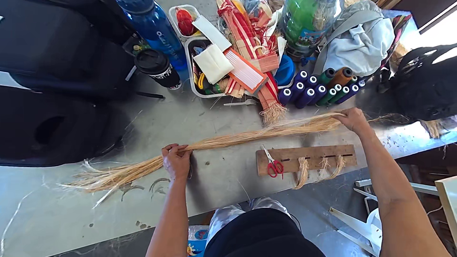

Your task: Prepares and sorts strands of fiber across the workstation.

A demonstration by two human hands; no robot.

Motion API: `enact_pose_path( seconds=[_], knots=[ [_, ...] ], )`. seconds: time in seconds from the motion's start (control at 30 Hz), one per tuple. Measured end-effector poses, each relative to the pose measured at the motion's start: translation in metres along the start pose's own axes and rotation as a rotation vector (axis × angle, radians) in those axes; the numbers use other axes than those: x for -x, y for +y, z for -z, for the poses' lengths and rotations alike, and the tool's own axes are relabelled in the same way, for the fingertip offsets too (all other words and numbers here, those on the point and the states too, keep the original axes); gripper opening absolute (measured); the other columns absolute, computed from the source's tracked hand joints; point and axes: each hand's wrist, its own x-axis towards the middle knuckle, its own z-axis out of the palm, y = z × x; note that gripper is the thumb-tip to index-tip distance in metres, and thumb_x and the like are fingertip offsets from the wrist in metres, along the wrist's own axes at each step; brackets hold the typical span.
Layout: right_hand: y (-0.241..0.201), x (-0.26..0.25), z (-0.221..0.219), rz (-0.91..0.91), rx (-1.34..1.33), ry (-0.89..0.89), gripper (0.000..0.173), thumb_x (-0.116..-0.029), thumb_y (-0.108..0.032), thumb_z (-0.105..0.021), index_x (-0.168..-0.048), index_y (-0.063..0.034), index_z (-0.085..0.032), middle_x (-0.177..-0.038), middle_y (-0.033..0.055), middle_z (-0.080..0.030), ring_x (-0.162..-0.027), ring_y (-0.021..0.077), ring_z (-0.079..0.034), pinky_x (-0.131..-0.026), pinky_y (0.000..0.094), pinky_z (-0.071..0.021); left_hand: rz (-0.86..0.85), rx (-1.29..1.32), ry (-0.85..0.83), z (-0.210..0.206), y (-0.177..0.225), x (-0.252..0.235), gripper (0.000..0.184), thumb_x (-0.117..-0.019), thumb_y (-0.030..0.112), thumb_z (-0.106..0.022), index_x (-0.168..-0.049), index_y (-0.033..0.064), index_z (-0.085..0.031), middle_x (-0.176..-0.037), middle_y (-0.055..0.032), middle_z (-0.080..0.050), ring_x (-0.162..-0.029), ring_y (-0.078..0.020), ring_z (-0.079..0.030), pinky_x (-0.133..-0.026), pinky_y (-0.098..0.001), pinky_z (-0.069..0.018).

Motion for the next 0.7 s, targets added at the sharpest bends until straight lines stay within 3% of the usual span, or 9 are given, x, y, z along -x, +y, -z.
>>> enact_pose_path(
  seconds=[0.03,0.07,0.2,0.3,0.43,0.53,0.6,0.7],
  knots=[
    [0.006,-0.002,0.001,-0.001,0.118,-0.033,0.053,-0.0994,-0.041,-0.067,-0.089,0.0104,-0.069,-0.090,0.0324,-0.067,-0.093,0.0506,-0.065,-0.085,0.0699,-0.0465,0.004,0.000,0.004,-0.001,0.000,0.000,0.025,-0.0884,0.005,-0.076,-0.113,0.0008,-0.072,-0.138,-0.0270,-0.052,-0.115,-0.0408,-0.059,-0.095,-0.0583,-0.0480],
    [0.014,-0.004,-0.001,0.006,0.163,-0.047,0.055,-0.0990,-0.044,-0.067,-0.086,0.0095,-0.069,-0.089,0.0315,-0.067,-0.092,0.0504,-0.065,-0.084,0.0697,-0.0464,0.008,0.001,0.008,-0.001,0.000,0.000,0.025,-0.0882,0.005,-0.076,-0.112,0.0010,-0.072,-0.137,-0.0266,-0.052,-0.114,-0.0404,-0.059,-0.095,-0.0578,-0.0481],
    [0.038,-0.011,0.000,-0.011,0.065,-0.075,0.045,-0.0987,-0.034,-0.070,-0.078,0.0052,-0.069,-0.075,0.0228,-0.063,-0.073,0.0379,-0.059,-0.072,0.0613,-0.0448,0.024,-0.013,0.011,-0.001,-0.001,-0.001,0.025,-0.0879,0.005,-0.077,-0.112,0.0017,-0.072,-0.138,-0.0260,-0.052,-0.115,-0.0409,-0.058,-0.096,-0.0588,-0.0472],
    [0.027,0.005,0.016,-0.104,0.328,-0.045,0.040,-0.0978,-0.033,-0.071,-0.086,0.0061,-0.070,-0.092,0.0313,-0.068,-0.095,0.0512,-0.066,-0.081,0.0703,-0.0481,0.023,-0.017,0.012,0.000,0.001,-0.001,0.024,-0.0882,0.005,-0.076,-0.112,0.0017,-0.072,-0.138,-0.0260,-0.053,-0.116,-0.0411,-0.058,-0.096,-0.0586,-0.0461],
    [0.021,0.016,0.013,-0.212,0.501,-0.031,0.056,-0.1086,-0.041,-0.048,-0.099,0.0096,-0.069,-0.109,0.0353,-0.067,-0.112,0.0540,-0.063,-0.088,0.0708,-0.0475,0.028,-0.027,0.015,-0.001,0.003,0.001,0.024,-0.0888,0.006,-0.076,-0.112,0.0022,-0.072,-0.137,-0.0260,-0.053,-0.113,-0.0407,-0.058,-0.095,-0.0582,-0.0464],
    [0.031,0.005,-0.010,-0.224,0.476,-0.046,0.058,-0.1113,-0.039,-0.040,-0.110,0.0127,-0.066,-0.118,0.0370,-0.064,-0.118,0.0540,-0.061,-0.094,0.0693,-0.0468,0.024,-0.028,-0.007,0.003,0.006,0.002,0.028,-0.0879,0.006,-0.077,-0.115,0.0020,-0.071,-0.138,-0.0280,-0.052,-0.114,-0.0427,-0.058,-0.095,-0.0597,-0.0466],
    [0.044,-0.006,-0.030,-0.238,0.444,-0.028,0.054,-0.1117,-0.037,-0.039,-0.117,0.0100,-0.065,-0.123,0.0356,-0.063,-0.123,0.0538,-0.058,-0.096,0.0690,-0.0458,0.025,-0.034,-0.036,0.008,0.008,0.001,0.031,-0.0868,0.005,-0.079,-0.117,0.0033,-0.071,-0.138,-0.0277,-0.051,-0.109,-0.0410,-0.060,-0.091,-0.0587,-0.0488],
    [0.065,-0.021,-0.061,-0.236,0.419,-0.021,0.041,-0.1089,-0.030,-0.048,-0.124,0.0038,-0.066,-0.134,0.0320,-0.059,-0.134,0.0522,-0.048,-0.100,0.0713,-0.0415,0.027,-0.035,-0.071,0.010,0.008,0.003,0.035,-0.0863,0.004,-0.080,-0.120,0.0043,-0.070,-0.139,-0.0270,-0.049,-0.101,-0.0376,-0.061,-0.087,-0.0560,-0.0501]
  ],
)
